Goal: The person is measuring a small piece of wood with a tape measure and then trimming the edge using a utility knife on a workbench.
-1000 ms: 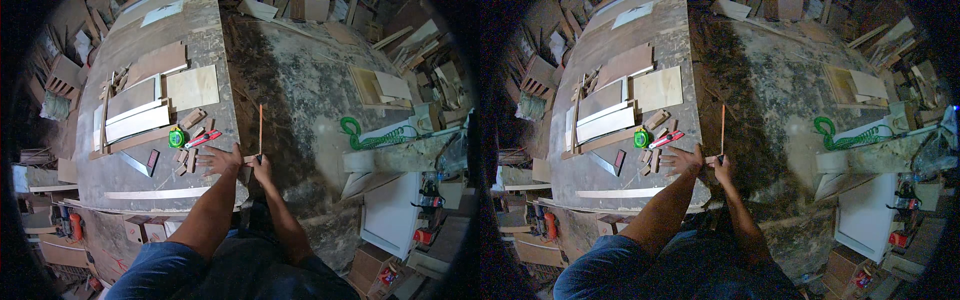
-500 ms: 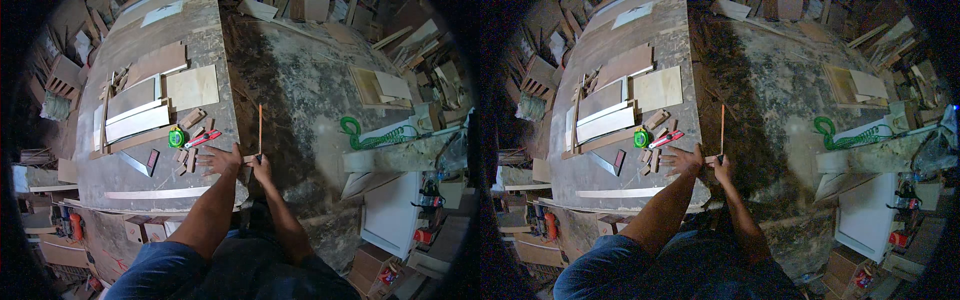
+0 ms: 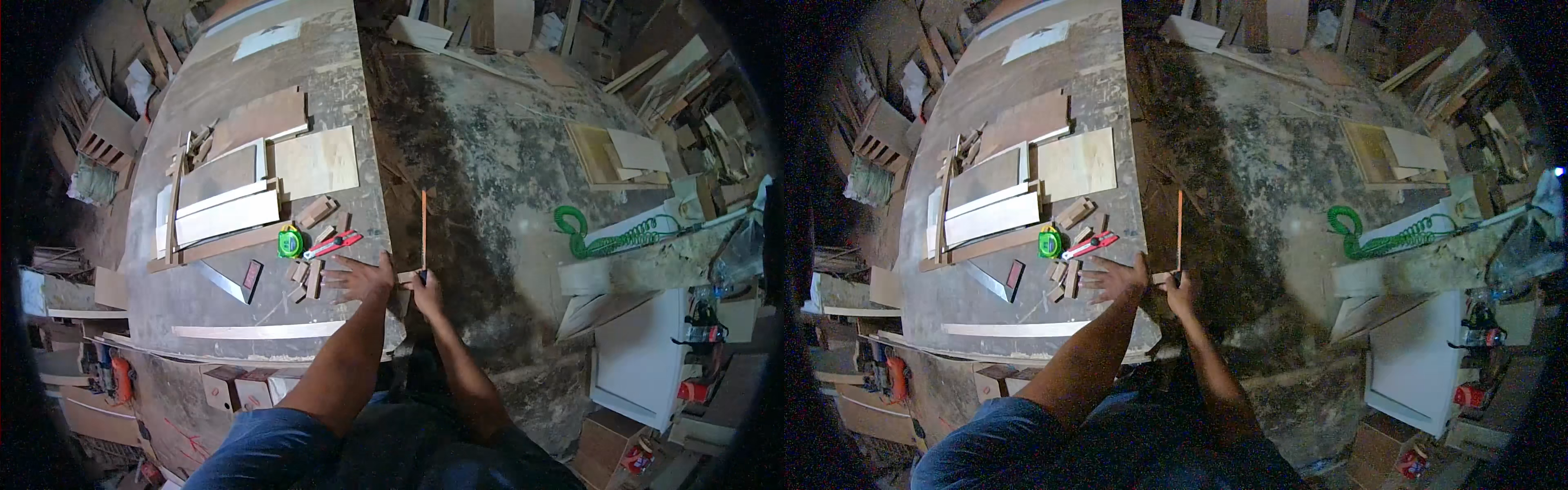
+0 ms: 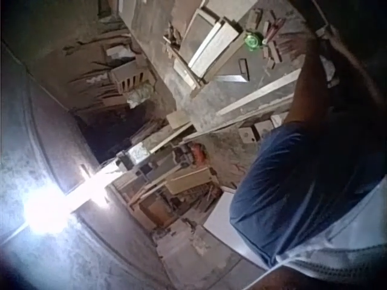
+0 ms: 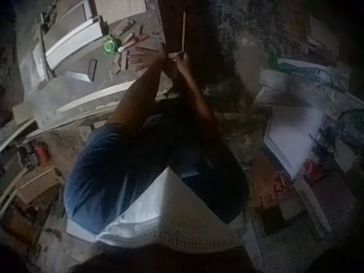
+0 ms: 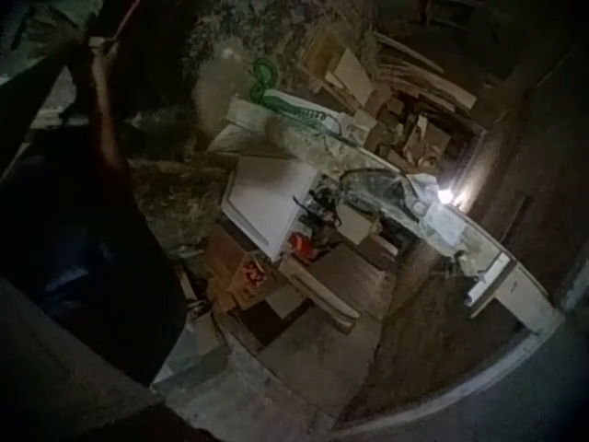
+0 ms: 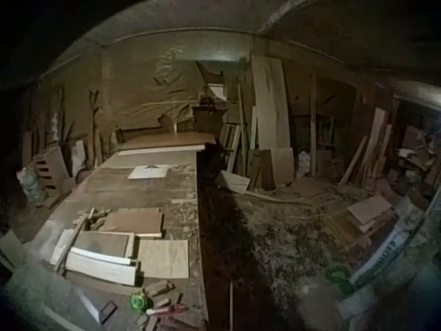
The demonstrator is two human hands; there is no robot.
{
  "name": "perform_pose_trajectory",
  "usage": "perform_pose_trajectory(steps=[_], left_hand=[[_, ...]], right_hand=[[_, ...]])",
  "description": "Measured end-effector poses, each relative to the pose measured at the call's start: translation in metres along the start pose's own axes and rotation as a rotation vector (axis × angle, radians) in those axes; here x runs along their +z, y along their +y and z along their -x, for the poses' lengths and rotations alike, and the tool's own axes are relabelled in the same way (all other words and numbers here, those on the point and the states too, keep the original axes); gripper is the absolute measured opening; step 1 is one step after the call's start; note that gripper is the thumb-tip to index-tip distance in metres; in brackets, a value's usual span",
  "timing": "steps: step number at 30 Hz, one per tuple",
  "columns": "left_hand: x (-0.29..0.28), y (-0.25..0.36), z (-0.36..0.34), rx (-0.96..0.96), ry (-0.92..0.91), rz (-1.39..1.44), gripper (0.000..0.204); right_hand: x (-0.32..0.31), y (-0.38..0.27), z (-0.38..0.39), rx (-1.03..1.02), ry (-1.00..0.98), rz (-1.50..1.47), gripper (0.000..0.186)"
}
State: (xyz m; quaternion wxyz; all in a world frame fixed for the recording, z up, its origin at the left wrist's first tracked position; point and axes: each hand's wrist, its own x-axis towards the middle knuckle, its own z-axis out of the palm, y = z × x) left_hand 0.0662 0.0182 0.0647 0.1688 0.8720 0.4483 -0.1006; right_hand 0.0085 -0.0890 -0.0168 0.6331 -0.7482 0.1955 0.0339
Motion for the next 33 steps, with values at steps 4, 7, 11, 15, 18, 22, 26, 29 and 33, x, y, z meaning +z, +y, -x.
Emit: perform_pose_trajectory(steps=[4,7,11,15,18,22,26,29,33], left_hand=[[0.003,-0.01,-0.001,0.041,0.009,0.037,0.12],[0.004,-0.008,0.002,0.081,-0.011,0.069,0.12],[0.0,-0.01,-0.001,0.056,-0.023,0.051,0.121],[-0.004,-0.018,-0.009,0.042,-0.004,0.062,0.121],[0.0,-0.009,0.004,0.096,-0.053,0.068,0.12],[-0.002,-0.011,0.002,0.093,-0.108,0.074,0.121],[-0.002,-0.014,-0.005,0.046,-0.05,0.06,0.122],[0.002,-0.013,-0.006,0.035,-0.033,0.036,0.124],[0.004,-0.01,-0.001,0.034,-0.039,0.033,0.126]], right_hand=[[0.001,-0.01,0.006,0.025,-0.005,-0.003,0.023],[0.0,-0.002,0.002,0.026,0.019,-0.149,0.024],[0.005,-0.007,0.004,0.045,0.034,-0.025,0.025],[0.014,-0.011,0.008,0.086,-0.022,-0.014,0.026],[-0.002,0.022,-0.005,0.01,0.09,0.212,0.025],[0.002,0.02,-0.002,0.001,0.126,0.237,0.025],[0.009,-0.007,0.007,0.048,0.045,0.048,0.025],[0.011,-0.007,0.008,0.035,0.094,0.018,0.025],[0.012,0.007,0.005,-0.004,0.178,0.104,0.027]])
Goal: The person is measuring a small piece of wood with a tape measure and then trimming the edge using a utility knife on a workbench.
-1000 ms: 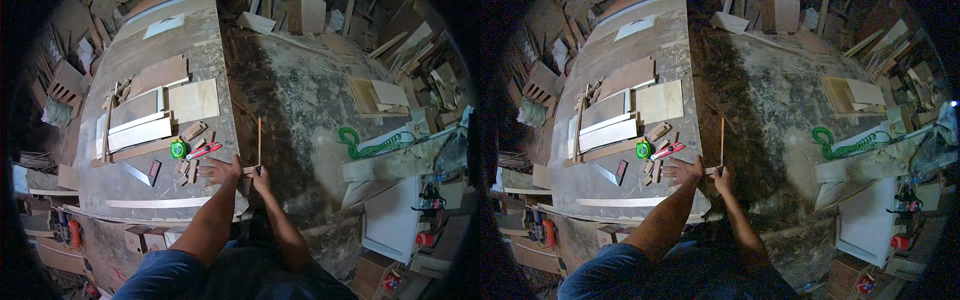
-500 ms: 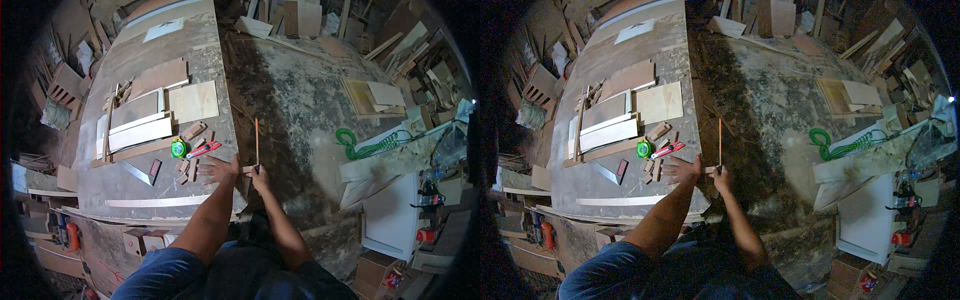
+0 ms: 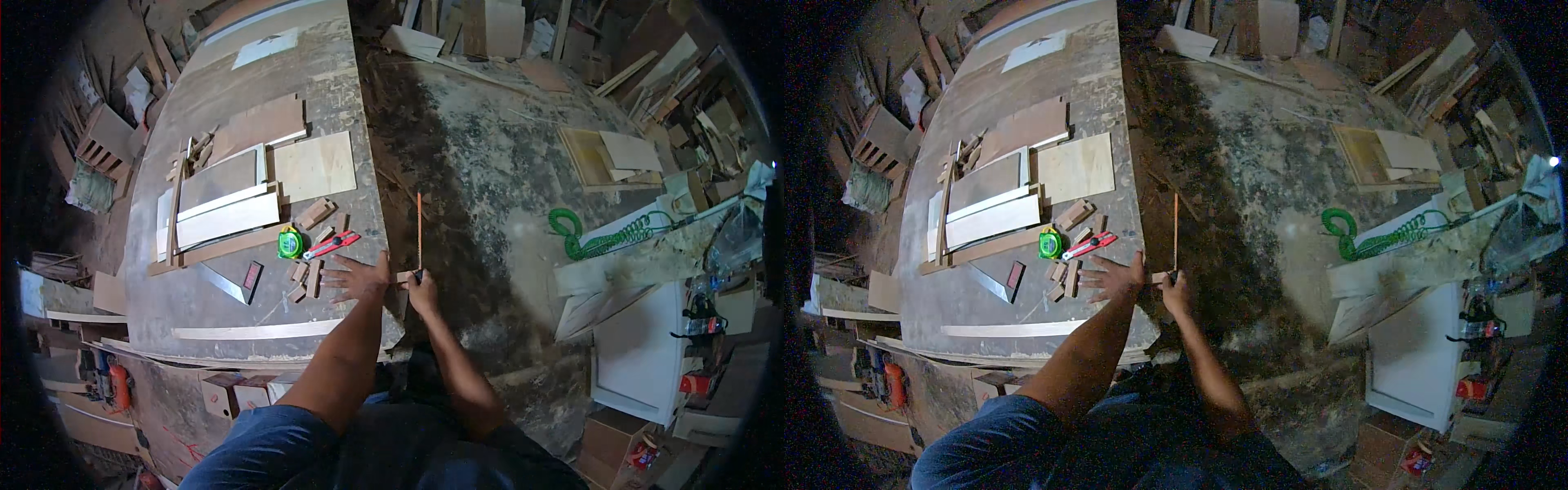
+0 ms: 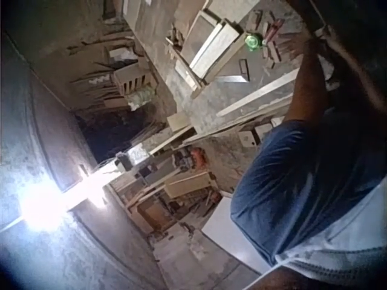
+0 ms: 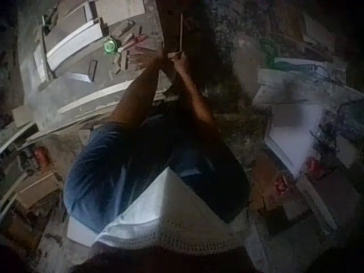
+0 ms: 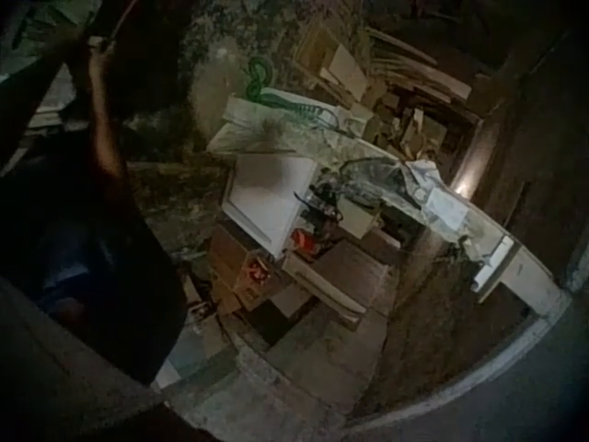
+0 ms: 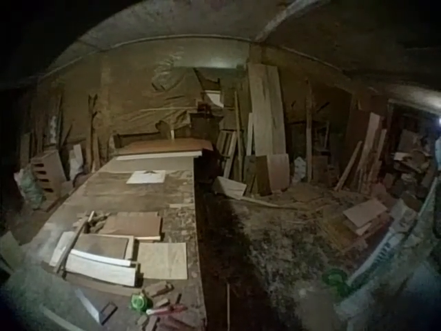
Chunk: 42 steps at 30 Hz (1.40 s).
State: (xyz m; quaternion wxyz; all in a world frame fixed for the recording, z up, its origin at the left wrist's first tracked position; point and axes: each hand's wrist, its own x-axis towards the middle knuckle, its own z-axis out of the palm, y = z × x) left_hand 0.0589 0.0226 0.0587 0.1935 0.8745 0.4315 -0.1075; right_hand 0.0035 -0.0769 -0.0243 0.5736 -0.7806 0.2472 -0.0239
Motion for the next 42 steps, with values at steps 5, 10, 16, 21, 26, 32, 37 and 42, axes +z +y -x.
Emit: perform_pose_trajectory(steps=[5,10,16,21,26,32,37,42], left_hand=[[-0.002,0.002,0.002,0.001,0.04,0.003,0.123],[-0.002,0.008,0.005,-0.002,0.05,-0.024,0.114],[-0.007,0.01,-0.007,-0.049,0.099,-0.052,0.111],[0.002,0.014,-0.005,-0.041,0.1,-0.096,0.111],[0.01,0.017,-0.005,-0.049,0.108,-0.114,0.112],[0.012,0.012,-0.009,-0.056,0.134,-0.144,0.113],[0.018,0.009,-0.016,-0.054,0.167,-0.153,0.113],[0.012,0.017,-0.008,-0.051,0.088,-0.142,0.112]], right_hand=[[-0.003,-0.007,0.0,-0.002,-0.044,0.008,0.032],[-0.017,-0.004,-0.003,-0.128,-0.052,0.221,0.038],[-0.027,-0.013,0.028,0.172,-0.147,0.135,0.041],[-0.021,-0.012,0.037,0.197,-0.026,-0.245,0.031],[-0.004,0.005,0.011,0.112,-0.044,-0.152,0.029],[0.002,-0.003,0.034,0.101,0.128,-0.058,0.038],[-0.015,-0.051,0.077,0.123,-0.1,0.124,0.059],[-0.008,-0.003,0.089,0.215,-0.178,0.176,0.057]])
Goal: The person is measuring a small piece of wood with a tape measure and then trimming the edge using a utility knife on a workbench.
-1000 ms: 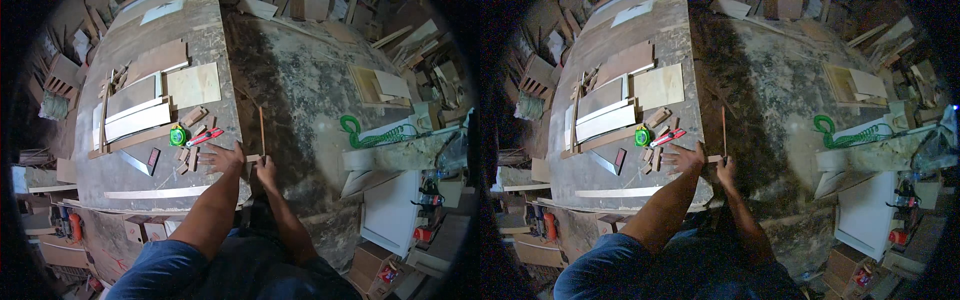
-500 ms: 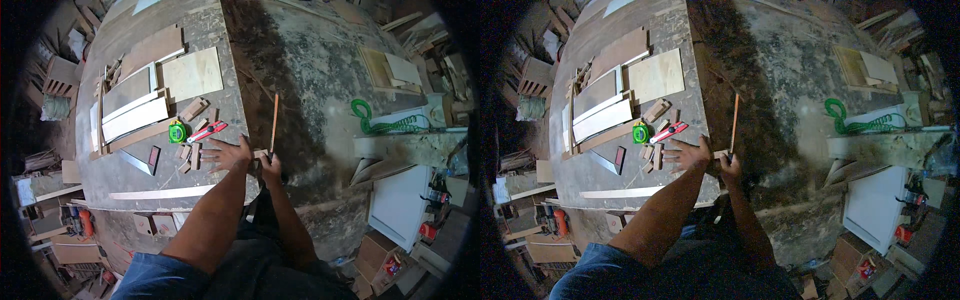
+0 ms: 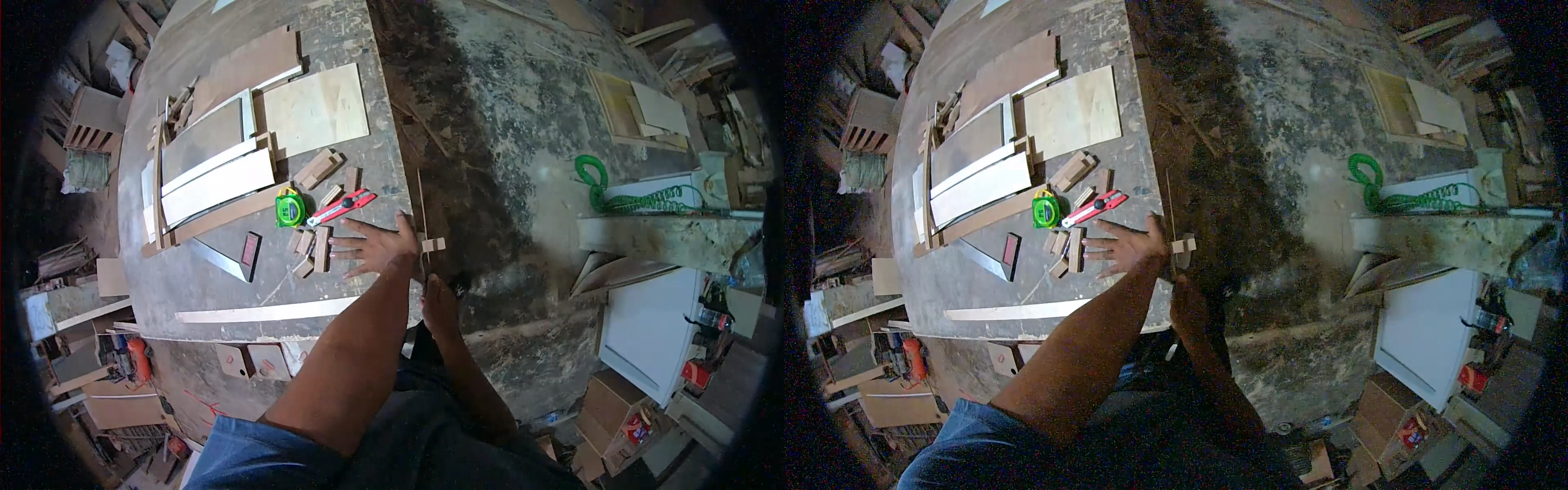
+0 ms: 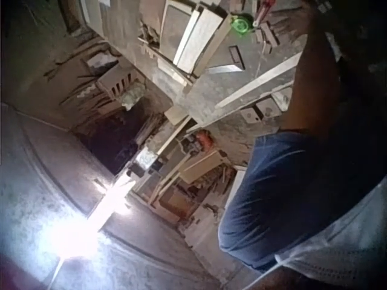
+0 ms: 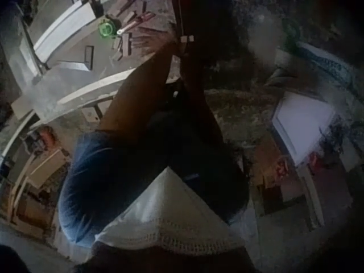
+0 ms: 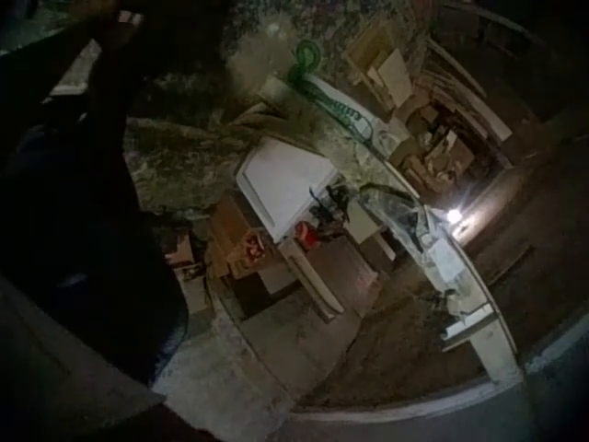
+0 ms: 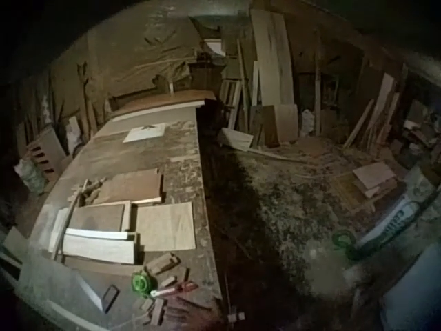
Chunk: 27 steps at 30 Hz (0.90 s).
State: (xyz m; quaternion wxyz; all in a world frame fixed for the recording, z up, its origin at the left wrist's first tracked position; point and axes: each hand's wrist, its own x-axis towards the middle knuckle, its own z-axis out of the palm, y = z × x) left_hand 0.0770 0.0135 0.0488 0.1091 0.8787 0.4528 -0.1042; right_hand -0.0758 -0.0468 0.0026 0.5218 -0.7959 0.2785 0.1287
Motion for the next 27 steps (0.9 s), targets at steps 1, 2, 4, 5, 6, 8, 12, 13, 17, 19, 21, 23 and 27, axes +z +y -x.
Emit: perform_pose_trajectory(steps=[1,2,4,5,6,8,12,13,17,19,21,23,27], left_hand=[[-0.001,-0.001,-0.003,-0.014,-0.027,-0.016,0.112],[-0.002,-0.002,-0.004,-0.017,-0.025,-0.019,0.112],[-0.002,-0.006,-0.007,-0.013,-0.003,0.019,0.112],[-0.002,-0.005,-0.006,-0.014,-0.004,0.018,0.112],[-0.002,-0.006,-0.006,-0.01,-0.007,0.026,0.112],[-0.003,-0.004,-0.004,-0.001,-0.014,0.037,0.113],[0.003,-0.007,-0.006,0.007,-0.021,0.035,0.114],[0.004,-0.009,-0.008,0.004,-0.007,0.027,0.114],[0.002,-0.007,-0.006,0.001,0.038,0.023,0.115],[-0.002,-0.007,-0.006,-0.006,0.005,0.026,0.116],[0.0,0.001,0.002,0.004,-0.004,0.036,0.116],[0.004,0.001,0.001,-0.003,0.004,0.035,0.116],[0.001,-0.008,-0.011,-0.033,0.026,0.005,0.115]], right_hand=[[0.002,-0.005,0.001,0.196,-0.113,-0.179,0.056],[0.003,-0.01,0.003,0.198,-0.117,-0.179,0.056],[0.005,-0.021,0.005,0.091,-0.072,-0.11,0.053],[0.006,-0.018,0.005,0.092,-0.071,-0.109,0.053],[0.007,-0.015,0.005,0.089,-0.089,-0.138,0.052],[0.012,0.002,0.0,0.084,-0.1,-0.166,0.052],[0.015,0.004,0.0,0.021,-0.058,-0.201,0.053],[0.011,-0.011,0.004,0.123,-0.096,-0.225,0.053],[0.012,-0.002,0.003,0.083,-0.088,-0.191,0.052],[0.016,0.004,0.003,0.059,-0.023,-0.146,0.052],[0.019,0.037,-0.003,0.01,0.009,-0.107,0.052],[0.021,0.044,-0.005,-0.039,0.016,-0.077,0.053],[0.012,0.011,0.001,-0.27,0.015,0.333,0.053]])
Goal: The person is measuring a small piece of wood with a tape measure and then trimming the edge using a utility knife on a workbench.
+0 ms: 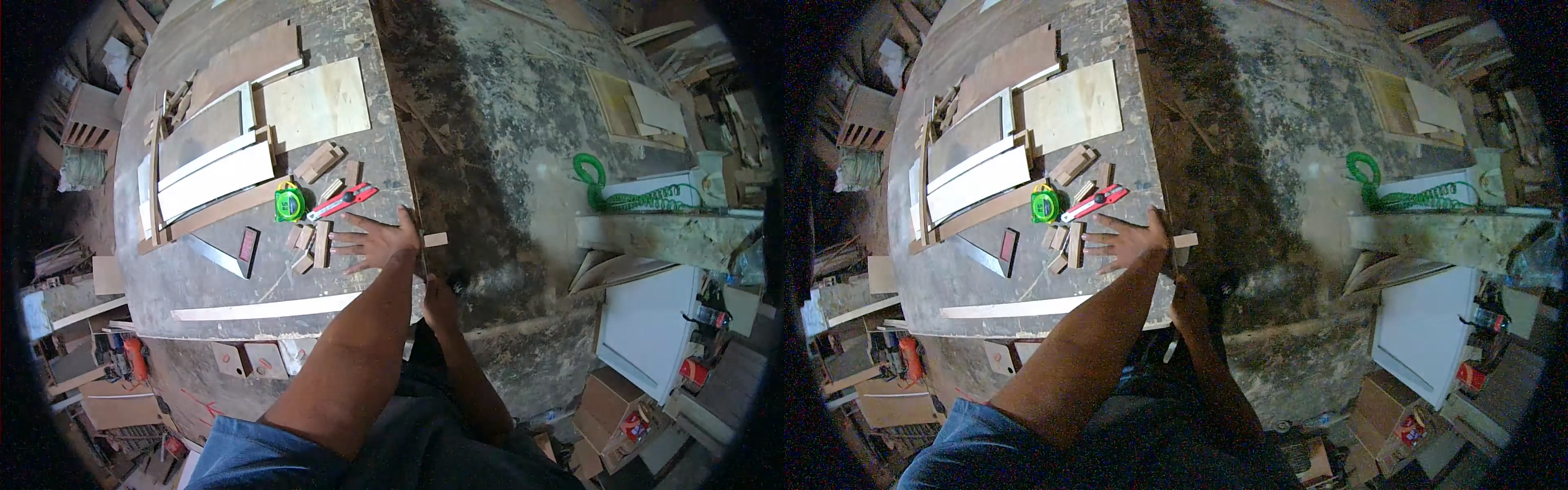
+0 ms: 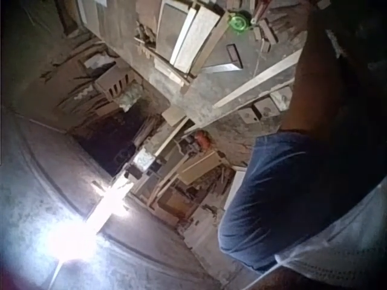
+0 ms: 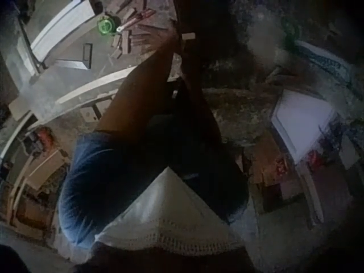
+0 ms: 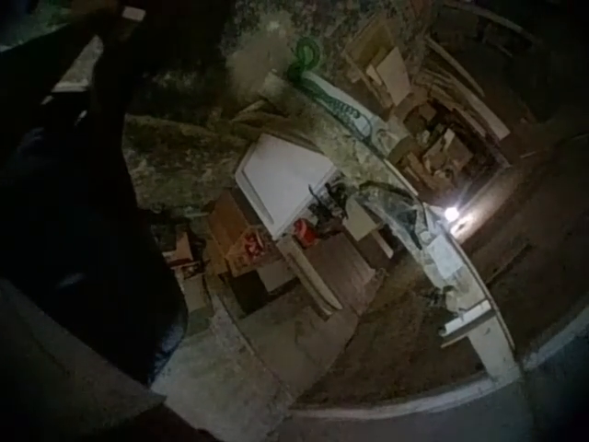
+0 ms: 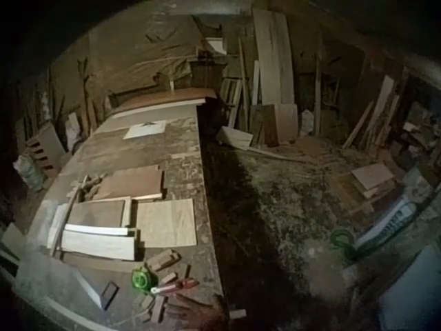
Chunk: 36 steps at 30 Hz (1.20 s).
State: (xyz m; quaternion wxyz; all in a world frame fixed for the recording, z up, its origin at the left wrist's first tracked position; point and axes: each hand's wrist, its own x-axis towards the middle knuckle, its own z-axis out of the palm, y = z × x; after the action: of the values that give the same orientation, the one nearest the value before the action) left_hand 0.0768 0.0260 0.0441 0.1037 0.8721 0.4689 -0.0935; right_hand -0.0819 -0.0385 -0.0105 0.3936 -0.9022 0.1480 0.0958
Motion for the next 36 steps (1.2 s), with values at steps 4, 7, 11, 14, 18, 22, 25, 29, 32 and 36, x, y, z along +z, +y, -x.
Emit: perform_pose_trajectory(steps=[4,7,11,14,18,22,25,29,32,36], left_hand=[[0.011,0.014,0.021,0.037,0.0,0.024,0.114],[0.001,0.0,0.002,0.003,-0.008,0.013,0.114],[0.001,0.005,0.005,-0.002,-0.029,0.014,0.114],[0.0,0.007,0.007,-0.003,-0.018,0.014,0.115],[-0.005,0.004,0.004,-0.007,-0.007,0.014,0.114],[-0.006,0.012,0.011,-0.006,-0.02,0.013,0.115],[0.002,0.016,0.018,0.017,-0.054,0.022,0.115],[-0.012,0.008,0.0,-0.009,-0.032,0.0,0.114],[-0.001,0.012,0.007,0.0,-0.017,-0.01,0.114],[0.0,0.01,0.005,-0.003,-0.056,-0.04,0.114]], right_hand=[[-0.009,0.045,-0.004,0.367,-0.193,-0.146,0.047],[-0.043,-0.038,-0.001,0.269,-0.248,-0.073,0.036],[-0.086,-0.086,0.015,0.203,-0.151,0.013,0.04],[-0.093,-0.1,0.018,0.146,-0.324,0.222,0.059],[-0.09,-0.104,0.021,-0.01,-0.299,0.368,0.068],[-0.067,-0.076,-0.006,0.0,-0.284,0.279,0.07],[-0.058,-0.06,0.002,-0.089,-0.146,0.196,0.07],[-0.071,-0.099,0.009,0.068,-0.308,0.308,0.073],[-0.065,-0.078,0.006,-0.006,-0.291,0.326,0.072],[-0.057,-0.088,-0.012,0.018,-0.285,0.439,0.071]])
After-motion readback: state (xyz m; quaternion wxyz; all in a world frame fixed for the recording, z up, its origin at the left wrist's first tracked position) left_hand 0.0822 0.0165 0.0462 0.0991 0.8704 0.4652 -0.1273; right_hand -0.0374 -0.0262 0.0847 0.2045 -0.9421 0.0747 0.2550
